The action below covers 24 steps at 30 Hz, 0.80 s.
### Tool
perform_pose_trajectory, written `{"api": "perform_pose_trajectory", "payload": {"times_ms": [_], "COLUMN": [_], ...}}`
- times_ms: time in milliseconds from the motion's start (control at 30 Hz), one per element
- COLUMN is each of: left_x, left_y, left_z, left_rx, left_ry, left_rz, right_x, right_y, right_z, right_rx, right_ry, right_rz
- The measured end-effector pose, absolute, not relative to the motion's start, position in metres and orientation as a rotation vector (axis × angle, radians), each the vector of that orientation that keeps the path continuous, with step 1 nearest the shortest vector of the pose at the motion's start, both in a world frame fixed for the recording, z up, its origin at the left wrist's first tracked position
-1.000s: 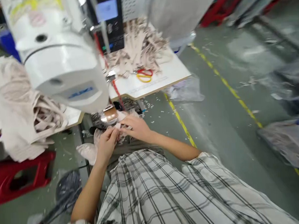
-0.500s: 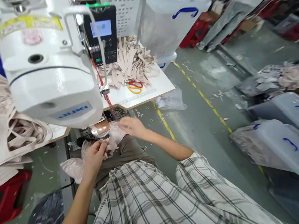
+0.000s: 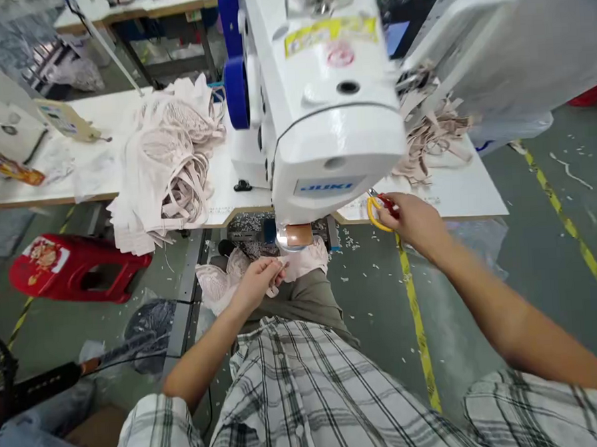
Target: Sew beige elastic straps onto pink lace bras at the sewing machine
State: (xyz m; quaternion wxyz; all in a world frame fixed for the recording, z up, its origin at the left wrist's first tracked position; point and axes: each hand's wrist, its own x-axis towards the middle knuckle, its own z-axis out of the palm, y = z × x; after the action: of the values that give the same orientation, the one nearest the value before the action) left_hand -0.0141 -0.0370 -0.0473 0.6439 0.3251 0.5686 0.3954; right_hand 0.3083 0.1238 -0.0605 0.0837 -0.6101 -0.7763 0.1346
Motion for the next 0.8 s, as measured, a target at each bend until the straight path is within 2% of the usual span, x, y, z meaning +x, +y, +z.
{"api": "perform_pose_trajectory", "payload": {"times_ms": [167, 233, 533, 800], "left_x": [-0.011, -0.007, 0.003, -0.01], "left_y": [-0.034, -0.032, -0.029, -0.035], "left_z": [-0.06, -0.062, -0.053, -0.059], "left_rx": [0.58, 0.551, 0.587, 0.59], "left_ry": [1.189, 1.175, 1.264, 1.25], "left_rz": [0.937, 0.944, 0.922, 0.925], "right_x": [0.292, 0.274, 0.237, 0.254], "right_y": [-0.005, -0.031, -0.022, -0.027], "right_z": [-0.043, -0.038, -0.048, -0.051], "right_rx": [-1.478, -1.362, -1.219, -1.378], "right_ry": [-2.355, -2.38, -2.381, -2.223], "right_rz": [0.806, 0.836, 0.866, 1.07]}}
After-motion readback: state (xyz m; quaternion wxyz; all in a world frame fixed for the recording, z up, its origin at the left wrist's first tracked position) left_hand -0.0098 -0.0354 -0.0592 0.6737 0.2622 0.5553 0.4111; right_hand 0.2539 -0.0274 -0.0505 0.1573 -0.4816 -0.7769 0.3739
